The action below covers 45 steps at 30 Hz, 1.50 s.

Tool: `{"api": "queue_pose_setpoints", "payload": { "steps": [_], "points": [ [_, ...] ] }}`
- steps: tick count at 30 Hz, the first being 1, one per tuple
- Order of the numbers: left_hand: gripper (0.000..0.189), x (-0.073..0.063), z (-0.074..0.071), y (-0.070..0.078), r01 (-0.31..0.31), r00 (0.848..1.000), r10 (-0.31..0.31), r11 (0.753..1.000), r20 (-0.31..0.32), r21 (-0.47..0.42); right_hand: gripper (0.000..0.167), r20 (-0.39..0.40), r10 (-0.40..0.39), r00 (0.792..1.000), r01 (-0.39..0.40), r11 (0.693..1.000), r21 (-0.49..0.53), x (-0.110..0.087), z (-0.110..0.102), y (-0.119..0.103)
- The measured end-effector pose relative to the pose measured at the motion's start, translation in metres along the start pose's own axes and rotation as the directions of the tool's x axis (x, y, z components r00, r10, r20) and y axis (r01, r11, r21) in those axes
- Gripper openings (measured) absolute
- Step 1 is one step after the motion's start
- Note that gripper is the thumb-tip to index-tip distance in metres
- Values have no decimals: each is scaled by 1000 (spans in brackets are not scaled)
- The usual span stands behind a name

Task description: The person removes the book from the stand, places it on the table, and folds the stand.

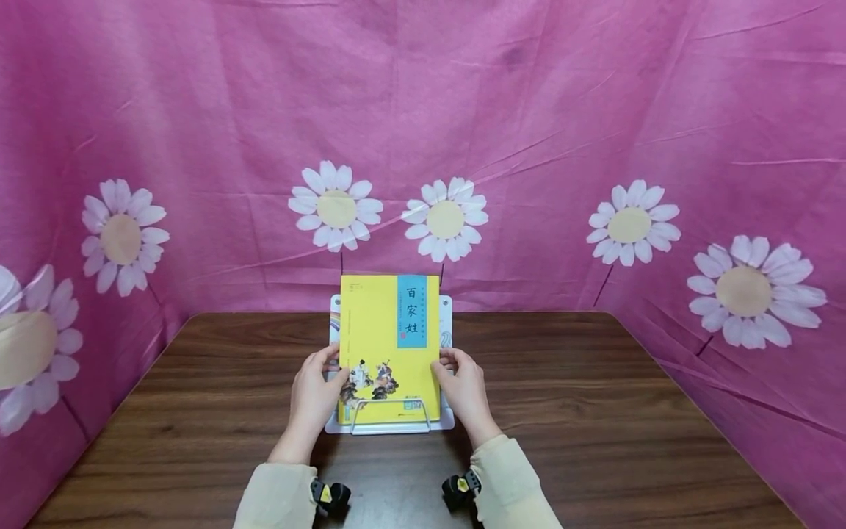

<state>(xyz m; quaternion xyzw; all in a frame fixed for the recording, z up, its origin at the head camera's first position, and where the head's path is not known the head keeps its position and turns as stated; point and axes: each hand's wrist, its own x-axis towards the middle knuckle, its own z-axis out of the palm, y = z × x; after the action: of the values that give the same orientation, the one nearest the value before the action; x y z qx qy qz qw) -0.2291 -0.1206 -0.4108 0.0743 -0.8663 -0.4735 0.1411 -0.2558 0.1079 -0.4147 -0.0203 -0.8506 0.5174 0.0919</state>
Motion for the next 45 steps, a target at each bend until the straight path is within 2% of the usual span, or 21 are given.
{"api": "queue_pose_setpoints", "payload": {
  "steps": [13, 16, 19, 24, 31, 36, 45],
  "points": [
    [50, -3, 0, -1, 27, 1000, -27, 1000, -13, -5, 23, -56, 4, 998, -2, 999, 37, -3, 7, 3],
    [50, -3, -1, -1, 9, 1000, -10, 1000, -16, -4, 21, -65, 1, 998, 2, 999, 46, -3, 8, 2],
    [50, -3, -1, -1, -33, 999, 33, 999, -16, 9, 21, -74, -3, 997, 6, 999, 51, -3, 8, 0],
    [54, -4, -4, 2, -65, 997, 64, 998, 37, 20, 21, -88, -7, 996, 12, 999, 52, -4, 8, 0],
    [60, -4, -6, 5, -65, 995, 63, 998, 75, 19, 21, -114, -68, 991, 76, 995, 64, -5, 7, -1],
    [62, -3, -9, 7, -35, 993, 33, 999, 111, 16, 23, -124, -104, 987, 115, 989, 91, -5, 7, -1],
    [62, -1, -10, 5, -70, 994, 68, 997, 85, 22, 28, -143, -190, 971, 213, 962, 171, -4, 8, 1]
  ]
}}
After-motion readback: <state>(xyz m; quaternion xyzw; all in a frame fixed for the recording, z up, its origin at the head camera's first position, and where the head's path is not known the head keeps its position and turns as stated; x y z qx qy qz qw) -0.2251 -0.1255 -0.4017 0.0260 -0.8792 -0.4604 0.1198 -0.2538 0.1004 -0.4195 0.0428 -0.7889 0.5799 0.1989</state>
